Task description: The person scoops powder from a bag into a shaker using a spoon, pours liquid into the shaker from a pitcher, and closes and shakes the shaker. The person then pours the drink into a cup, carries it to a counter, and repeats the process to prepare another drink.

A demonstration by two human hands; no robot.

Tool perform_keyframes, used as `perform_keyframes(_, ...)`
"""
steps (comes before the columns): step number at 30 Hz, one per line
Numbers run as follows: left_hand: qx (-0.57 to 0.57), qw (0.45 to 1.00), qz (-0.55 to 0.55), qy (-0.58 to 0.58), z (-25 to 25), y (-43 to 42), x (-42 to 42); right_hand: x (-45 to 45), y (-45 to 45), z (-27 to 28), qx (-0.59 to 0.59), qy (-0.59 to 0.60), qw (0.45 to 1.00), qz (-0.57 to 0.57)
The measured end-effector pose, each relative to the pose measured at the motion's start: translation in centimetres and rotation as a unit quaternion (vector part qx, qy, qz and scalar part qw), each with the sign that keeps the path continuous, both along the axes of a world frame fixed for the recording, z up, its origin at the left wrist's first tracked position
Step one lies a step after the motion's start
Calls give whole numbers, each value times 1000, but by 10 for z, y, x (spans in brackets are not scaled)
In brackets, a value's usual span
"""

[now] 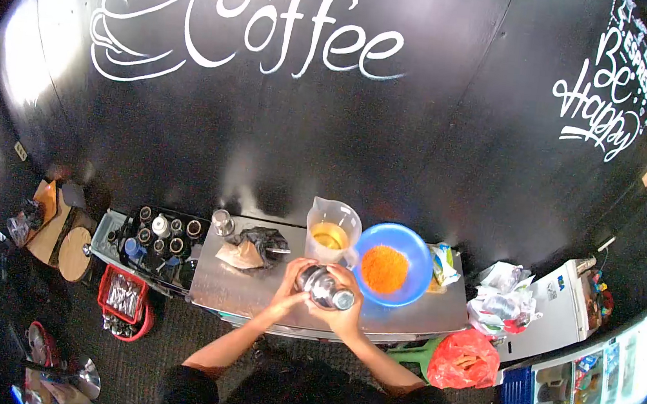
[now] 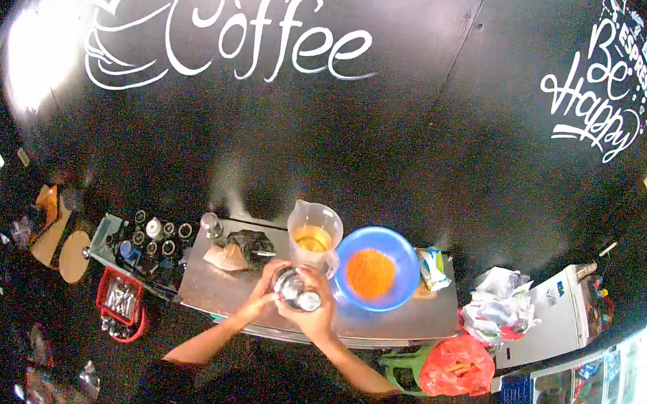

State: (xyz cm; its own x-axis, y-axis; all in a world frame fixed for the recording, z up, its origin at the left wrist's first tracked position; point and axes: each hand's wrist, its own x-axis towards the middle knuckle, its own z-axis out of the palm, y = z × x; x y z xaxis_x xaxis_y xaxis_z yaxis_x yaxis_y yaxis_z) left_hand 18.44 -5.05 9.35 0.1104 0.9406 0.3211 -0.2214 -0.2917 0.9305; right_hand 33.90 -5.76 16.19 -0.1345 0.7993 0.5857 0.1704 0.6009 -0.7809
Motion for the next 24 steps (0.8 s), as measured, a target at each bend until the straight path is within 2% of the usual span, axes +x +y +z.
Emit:
perform_keyframes(1, 14, 998, -13, -52, 17, -1, 8, -1, -5, 20, 66, -37, 997, -9)
perform_keyframes(2, 48, 998, -27, -35, 36, -3, 6, 0, -21, 45, 56, -8, 998, 10)
perform_keyframes(4, 165, 986, 0, 33, 87, -15, 8, 15, -14, 32, 237, 5, 970, 58)
perform_keyframes(5, 189, 981, 18, 39, 89, -16, 7, 16, -12, 23, 212, -8, 975, 62)
perform_keyframes(6, 273, 955, 44, 111, 87, -5, 3, 16, -11, 13, 187, -22, 980, 64)
perform_keyframes(8, 67, 993, 35, 86, 17, 13, -5, 2, 1, 14, 63, -18, 997, 48)
perform_keyframes(10, 38, 995, 66, 66, 22, 9, 4, 5, 7, 22, 26, -22, 998, 49)
perform_keyframes(12, 127, 988, 55, 67, 52, -1, 12, 14, -7, 46, 151, -24, 988, 38)
perform_keyframes(13, 193, 972, 59, 124, 77, -12, 10, 25, -11, 46, 229, -35, 971, 60)
perform_keyframes(14, 217, 970, 60, 94, 91, -22, 14, 35, -14, 50, 289, -34, 952, 94)
perform_keyframes(16, 226, 967, 51, 107, 76, -9, 11, 25, -23, 19, 7, -13, 997, 71)
perform_keyframes(17, 107, 992, 45, 48, 43, -3, 13, 19, -8, 14, 141, -23, 987, 78)
perform_keyframes(18, 78, 992, 74, 71, 11, 0, 13, 17, 5, -7, 115, 23, 990, 78)
perform_keyframes(19, 81, 992, 77, 65, 13, -5, 20, 20, 2, 6, 67, 6, 996, 62)
perform_keyframes(20, 87, 991, 80, 60, 16, -3, 28, 23, -2, 21, 22, -8, 999, 46)
perform_keyframes(21, 127, 989, 62, 47, 45, -4, 31, 25, -13, 41, 101, -44, 994, 25)
perform_keyframes(22, 209, 967, 67, 129, 87, -10, 29, 27, -15, 37, 198, -24, 980, 17)
perform_keyframes(23, 264, 949, 75, 157, 111, -10, 23, 32, -21, 41, 96, 28, 994, 53)
perform_keyframes(24, 312, 929, 83, 181, 123, -12, 20, 31, -15, 36, 172, 19, 983, 54)
